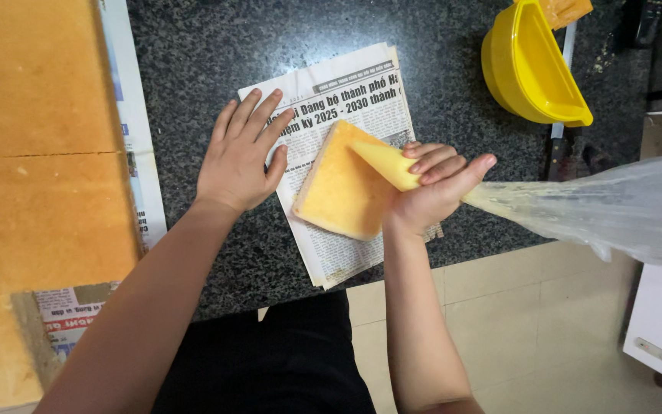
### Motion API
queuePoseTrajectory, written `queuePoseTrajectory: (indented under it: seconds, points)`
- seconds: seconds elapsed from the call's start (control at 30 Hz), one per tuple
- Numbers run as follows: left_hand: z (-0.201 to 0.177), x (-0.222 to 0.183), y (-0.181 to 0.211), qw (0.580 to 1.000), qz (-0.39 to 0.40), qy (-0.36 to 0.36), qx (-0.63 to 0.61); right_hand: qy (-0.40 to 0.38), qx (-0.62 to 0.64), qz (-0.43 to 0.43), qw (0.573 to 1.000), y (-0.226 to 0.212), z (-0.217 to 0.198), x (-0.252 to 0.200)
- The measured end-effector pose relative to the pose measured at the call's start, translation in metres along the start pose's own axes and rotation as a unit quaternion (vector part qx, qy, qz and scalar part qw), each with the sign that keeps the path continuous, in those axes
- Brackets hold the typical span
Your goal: The person takes a piece of sponge cake from a tray and places it onto a piece of newspaper. They then pipe a yellow sauce in a zigzag pattern over the cake and roll it into a cylinder using the newspaper as a guide.
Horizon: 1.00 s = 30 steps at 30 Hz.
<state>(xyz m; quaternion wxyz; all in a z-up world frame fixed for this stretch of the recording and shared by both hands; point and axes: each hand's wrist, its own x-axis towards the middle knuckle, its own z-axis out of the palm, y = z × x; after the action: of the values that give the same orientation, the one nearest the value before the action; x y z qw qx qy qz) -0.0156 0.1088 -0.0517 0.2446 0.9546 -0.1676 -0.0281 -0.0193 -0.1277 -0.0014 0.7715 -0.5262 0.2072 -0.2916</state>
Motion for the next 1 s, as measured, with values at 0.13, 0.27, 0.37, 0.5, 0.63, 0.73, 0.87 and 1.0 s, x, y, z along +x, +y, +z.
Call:
queuePoseTrajectory:
  seconds: [0.13,0.27,0.37,0.5,0.63,0.73,0.87,1.0]
  points:
    - [0.000,0.000,0.000,1.000,0.000,0.001,-0.011,-0.009,-0.006,-0.012,1.000,0.004,0.002,-0.001]
    - [-0.001,0.000,0.000,1.000,0.003,0.004,-0.007,-0.007,-0.014,-0.009,1.000,0.007,0.002,-0.004]
    - [0.000,0.001,-0.001,1.000,0.007,0.005,-0.001,-0.037,-0.020,-0.018,0.999,0.011,0.002,-0.004]
    - [0.001,0.000,-0.001,1.000,0.005,0.001,0.002,-0.037,-0.015,-0.019,0.999,0.015,0.001,-0.004]
    - [0.002,0.001,-0.001,1.000,-0.002,-0.015,0.016,-0.018,-0.018,-0.040,0.999,0.014,-0.001,0.006]
    - [0.002,0.001,-0.001,1.000,-0.001,-0.014,0.017,-0.012,-0.004,-0.043,0.999,0.011,-0.005,0.011]
    - [0.003,0.000,-0.001,1.000,0.001,-0.009,0.015,-0.019,-0.026,-0.045,0.998,0.008,-0.006,0.007]
    - [0.003,0.000,-0.001,1.000,0.001,-0.006,0.015,-0.036,-0.056,-0.035,0.997,0.011,0.000,-0.007]
